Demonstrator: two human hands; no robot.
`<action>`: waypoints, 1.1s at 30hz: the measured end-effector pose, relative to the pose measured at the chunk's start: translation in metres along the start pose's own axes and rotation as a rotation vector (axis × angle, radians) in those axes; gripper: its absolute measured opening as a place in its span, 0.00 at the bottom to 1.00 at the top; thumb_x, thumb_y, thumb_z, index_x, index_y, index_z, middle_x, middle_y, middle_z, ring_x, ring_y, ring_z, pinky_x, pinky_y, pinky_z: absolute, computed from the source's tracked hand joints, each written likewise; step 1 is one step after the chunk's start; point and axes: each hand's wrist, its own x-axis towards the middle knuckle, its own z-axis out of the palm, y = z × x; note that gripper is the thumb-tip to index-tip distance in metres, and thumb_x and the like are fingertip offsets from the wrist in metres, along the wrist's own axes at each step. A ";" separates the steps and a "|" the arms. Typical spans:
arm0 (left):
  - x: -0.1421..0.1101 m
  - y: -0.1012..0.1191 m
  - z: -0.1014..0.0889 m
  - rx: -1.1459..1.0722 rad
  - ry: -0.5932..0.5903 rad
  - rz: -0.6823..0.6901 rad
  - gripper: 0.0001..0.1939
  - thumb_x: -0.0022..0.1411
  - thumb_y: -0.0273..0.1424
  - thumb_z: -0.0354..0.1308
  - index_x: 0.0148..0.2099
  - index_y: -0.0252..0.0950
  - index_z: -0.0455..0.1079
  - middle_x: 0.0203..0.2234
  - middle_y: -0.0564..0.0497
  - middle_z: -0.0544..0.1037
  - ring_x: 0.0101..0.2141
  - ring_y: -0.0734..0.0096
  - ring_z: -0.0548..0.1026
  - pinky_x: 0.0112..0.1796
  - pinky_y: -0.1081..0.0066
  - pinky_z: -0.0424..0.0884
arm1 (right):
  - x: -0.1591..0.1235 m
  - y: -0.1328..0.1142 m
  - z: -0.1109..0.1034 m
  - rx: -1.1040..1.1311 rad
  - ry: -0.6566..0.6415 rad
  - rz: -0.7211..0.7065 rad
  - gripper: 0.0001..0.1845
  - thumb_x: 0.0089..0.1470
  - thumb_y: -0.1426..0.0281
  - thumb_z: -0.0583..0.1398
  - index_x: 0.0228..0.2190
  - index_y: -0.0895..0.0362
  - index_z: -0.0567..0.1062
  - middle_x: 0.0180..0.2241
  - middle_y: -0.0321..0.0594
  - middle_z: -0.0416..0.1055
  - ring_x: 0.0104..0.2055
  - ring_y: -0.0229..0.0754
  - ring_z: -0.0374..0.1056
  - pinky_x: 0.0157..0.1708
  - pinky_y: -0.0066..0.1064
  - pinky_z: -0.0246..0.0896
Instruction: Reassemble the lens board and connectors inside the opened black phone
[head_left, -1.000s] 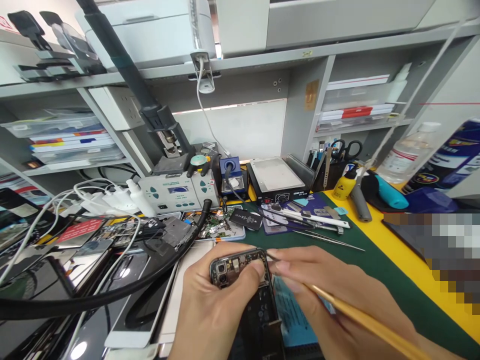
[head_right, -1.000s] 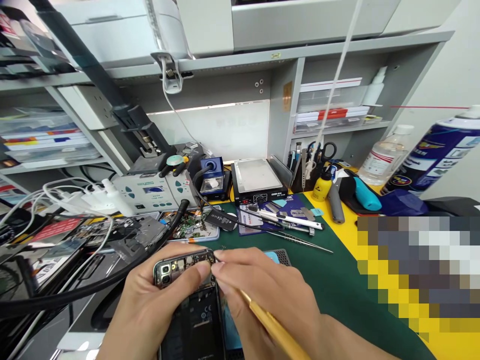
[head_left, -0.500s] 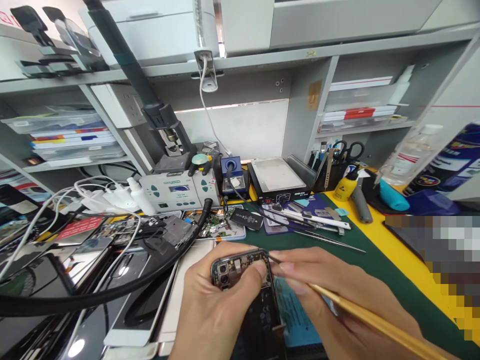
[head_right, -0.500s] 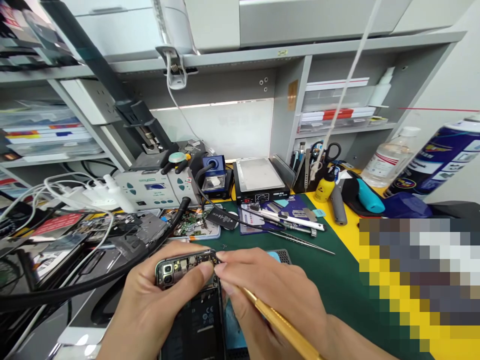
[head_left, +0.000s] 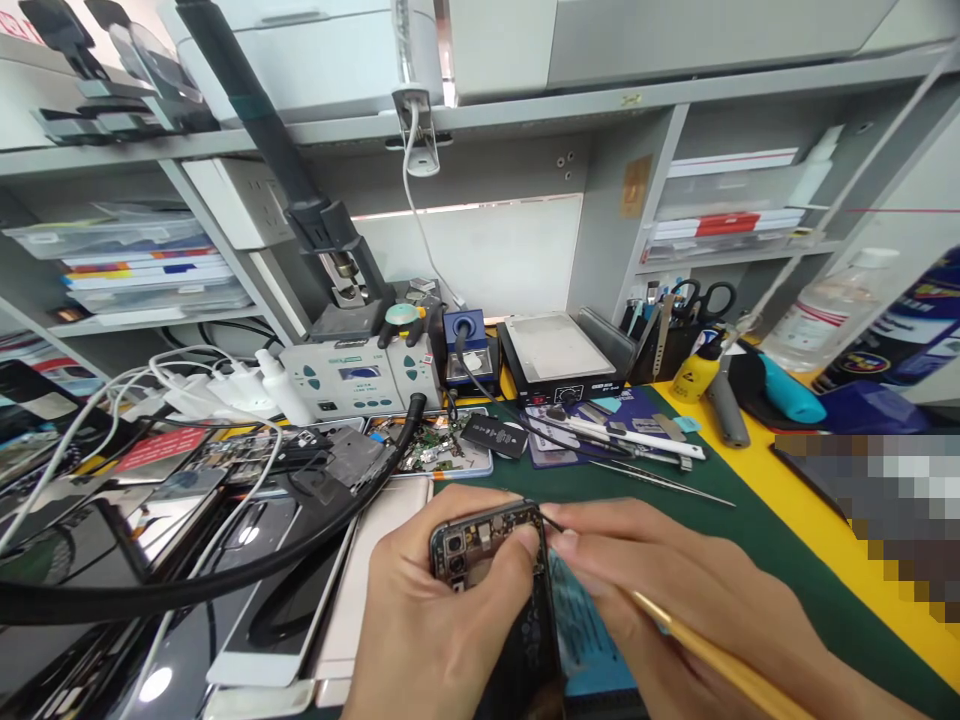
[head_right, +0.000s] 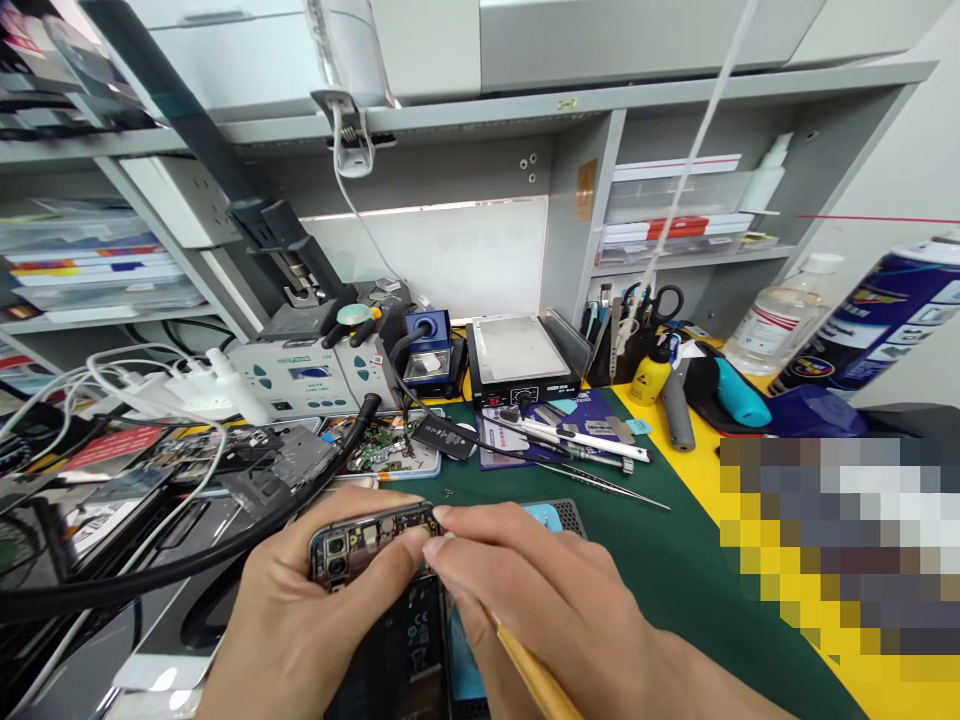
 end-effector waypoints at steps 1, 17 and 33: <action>0.000 0.000 0.000 0.002 0.007 -0.004 0.06 0.55 0.35 0.67 0.32 0.39 0.80 0.26 0.51 0.82 0.26 0.69 0.74 0.25 0.77 0.69 | 0.001 -0.001 0.001 0.021 0.011 0.021 0.14 0.57 0.78 0.59 0.44 0.55 0.77 0.43 0.41 0.83 0.43 0.42 0.81 0.39 0.23 0.78; -0.001 0.002 0.000 -0.091 0.037 -0.059 0.06 0.54 0.35 0.69 0.30 0.38 0.79 0.23 0.54 0.78 0.25 0.74 0.70 0.26 0.78 0.66 | 0.011 0.002 -0.007 0.350 -0.016 0.368 0.10 0.61 0.74 0.61 0.38 0.45 0.80 0.39 0.28 0.82 0.41 0.35 0.79 0.41 0.18 0.75; 0.005 0.003 -0.006 -0.221 -0.136 -0.250 0.12 0.53 0.38 0.71 0.34 0.36 0.78 0.27 0.53 0.75 0.27 0.74 0.69 0.28 0.76 0.62 | 0.017 0.003 -0.010 0.703 -0.038 0.588 0.06 0.61 0.70 0.63 0.36 0.49 0.82 0.35 0.35 0.82 0.34 0.39 0.81 0.33 0.20 0.78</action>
